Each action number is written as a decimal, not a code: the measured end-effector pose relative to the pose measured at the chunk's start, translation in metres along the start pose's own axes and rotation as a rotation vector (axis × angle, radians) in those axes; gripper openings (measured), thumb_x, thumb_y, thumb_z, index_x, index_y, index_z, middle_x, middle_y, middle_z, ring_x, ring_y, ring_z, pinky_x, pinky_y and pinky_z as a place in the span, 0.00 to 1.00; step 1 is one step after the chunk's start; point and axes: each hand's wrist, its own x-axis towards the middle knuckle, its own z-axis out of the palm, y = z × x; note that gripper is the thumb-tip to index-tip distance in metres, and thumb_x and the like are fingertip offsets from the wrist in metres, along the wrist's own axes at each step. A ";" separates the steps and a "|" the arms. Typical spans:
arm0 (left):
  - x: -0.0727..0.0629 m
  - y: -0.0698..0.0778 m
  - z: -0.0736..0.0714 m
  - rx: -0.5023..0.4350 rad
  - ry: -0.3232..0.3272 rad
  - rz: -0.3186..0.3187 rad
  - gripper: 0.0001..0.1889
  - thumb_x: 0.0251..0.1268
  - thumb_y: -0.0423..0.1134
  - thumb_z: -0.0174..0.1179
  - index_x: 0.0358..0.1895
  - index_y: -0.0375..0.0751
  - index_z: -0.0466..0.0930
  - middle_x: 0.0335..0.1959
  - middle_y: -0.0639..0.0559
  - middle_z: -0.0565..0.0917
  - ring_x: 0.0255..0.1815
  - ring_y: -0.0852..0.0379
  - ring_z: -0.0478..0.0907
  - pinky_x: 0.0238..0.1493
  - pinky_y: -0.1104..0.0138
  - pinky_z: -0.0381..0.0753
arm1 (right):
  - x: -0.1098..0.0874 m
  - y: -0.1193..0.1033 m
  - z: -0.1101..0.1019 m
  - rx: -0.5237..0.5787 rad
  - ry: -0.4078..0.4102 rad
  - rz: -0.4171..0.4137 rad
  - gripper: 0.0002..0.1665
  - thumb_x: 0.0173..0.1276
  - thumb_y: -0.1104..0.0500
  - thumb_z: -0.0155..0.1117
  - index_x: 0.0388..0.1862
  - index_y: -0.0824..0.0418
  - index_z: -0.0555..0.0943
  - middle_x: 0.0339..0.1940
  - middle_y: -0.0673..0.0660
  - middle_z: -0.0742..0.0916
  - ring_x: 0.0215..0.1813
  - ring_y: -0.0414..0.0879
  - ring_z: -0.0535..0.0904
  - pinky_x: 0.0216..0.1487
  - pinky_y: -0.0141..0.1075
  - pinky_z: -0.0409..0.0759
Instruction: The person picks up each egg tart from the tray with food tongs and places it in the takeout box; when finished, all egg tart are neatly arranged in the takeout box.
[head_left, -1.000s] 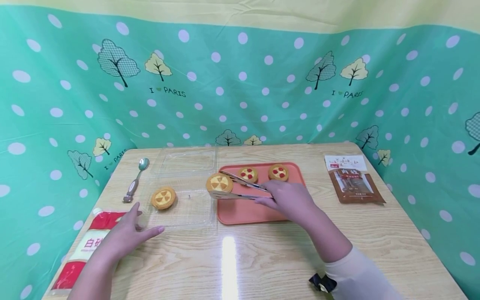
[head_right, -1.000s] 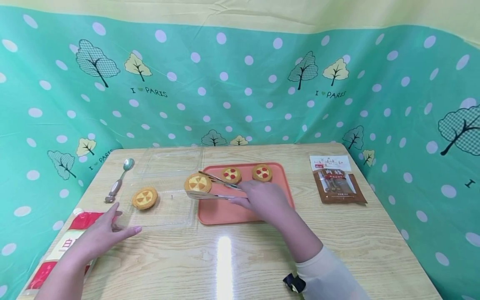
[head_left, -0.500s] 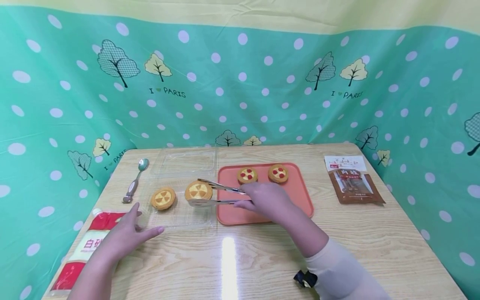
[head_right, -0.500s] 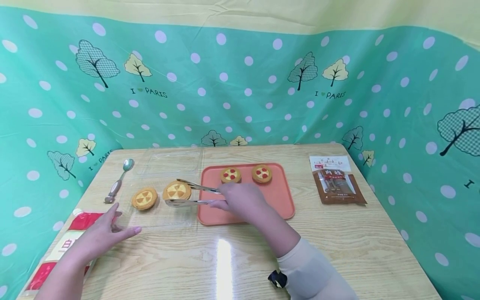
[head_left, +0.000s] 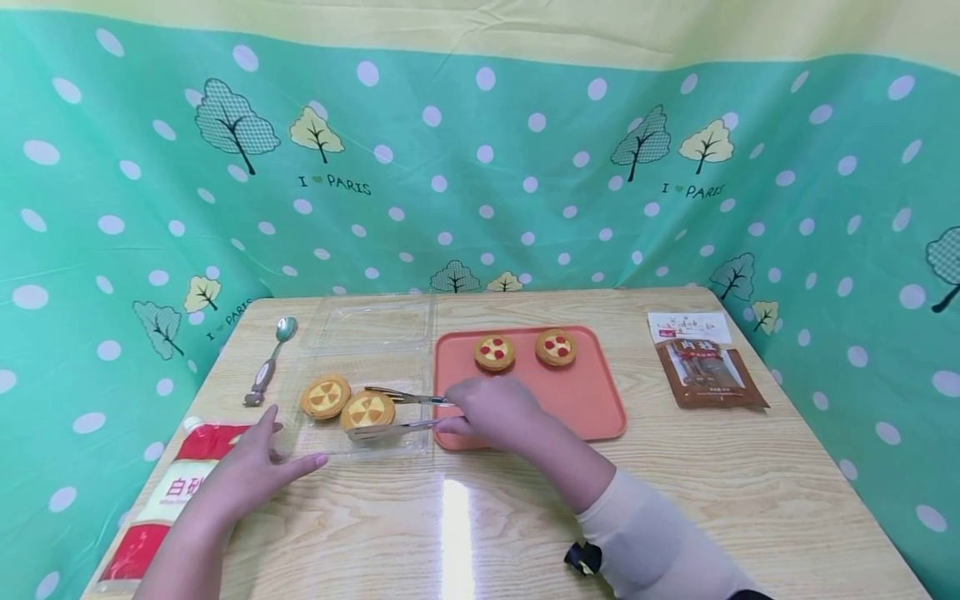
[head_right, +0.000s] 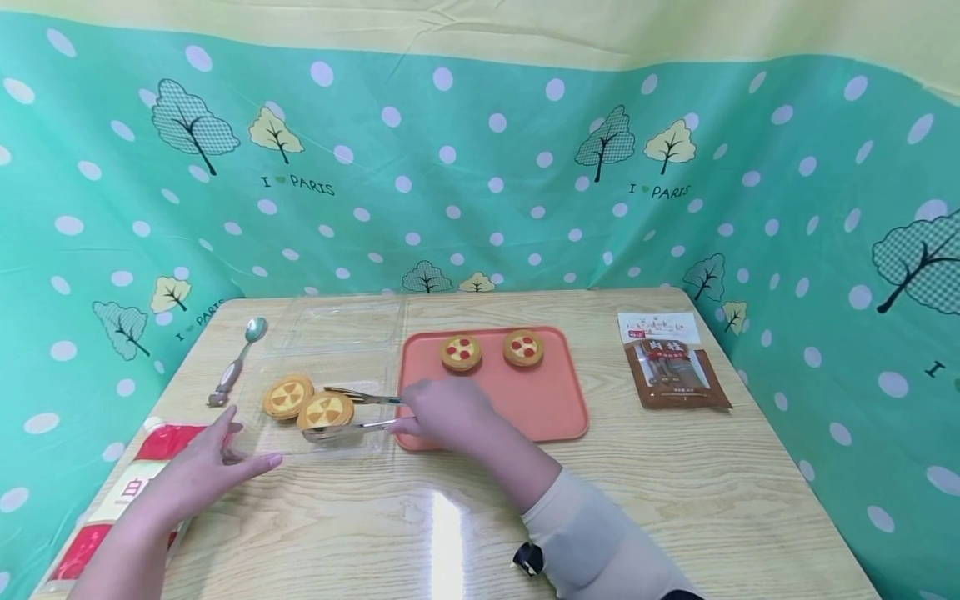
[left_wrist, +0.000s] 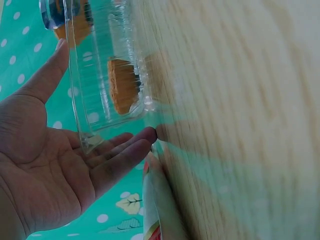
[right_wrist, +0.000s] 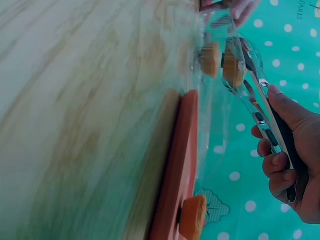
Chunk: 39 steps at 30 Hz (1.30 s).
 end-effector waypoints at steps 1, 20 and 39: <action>0.000 0.000 0.000 -0.001 0.001 0.001 0.69 0.51 0.74 0.61 0.77 0.30 0.27 0.73 0.24 0.56 0.65 0.25 0.67 0.60 0.32 0.65 | 0.002 -0.002 0.001 0.002 -0.020 0.005 0.31 0.69 0.28 0.51 0.54 0.48 0.82 0.50 0.46 0.87 0.40 0.41 0.84 0.26 0.36 0.80; 0.000 0.002 -0.001 0.007 0.006 0.007 0.70 0.50 0.75 0.60 0.77 0.29 0.28 0.72 0.24 0.58 0.65 0.24 0.66 0.60 0.32 0.64 | 0.026 -0.021 0.011 -0.039 -0.086 -0.077 0.26 0.67 0.28 0.53 0.33 0.47 0.77 0.29 0.43 0.83 0.27 0.37 0.76 0.22 0.33 0.73; 0.000 0.002 0.000 0.009 0.008 0.002 0.70 0.50 0.74 0.61 0.77 0.29 0.28 0.72 0.24 0.57 0.66 0.24 0.64 0.60 0.31 0.63 | 0.037 -0.034 0.006 -0.087 -0.113 -0.078 0.28 0.68 0.28 0.51 0.37 0.49 0.80 0.31 0.45 0.84 0.26 0.39 0.76 0.21 0.37 0.75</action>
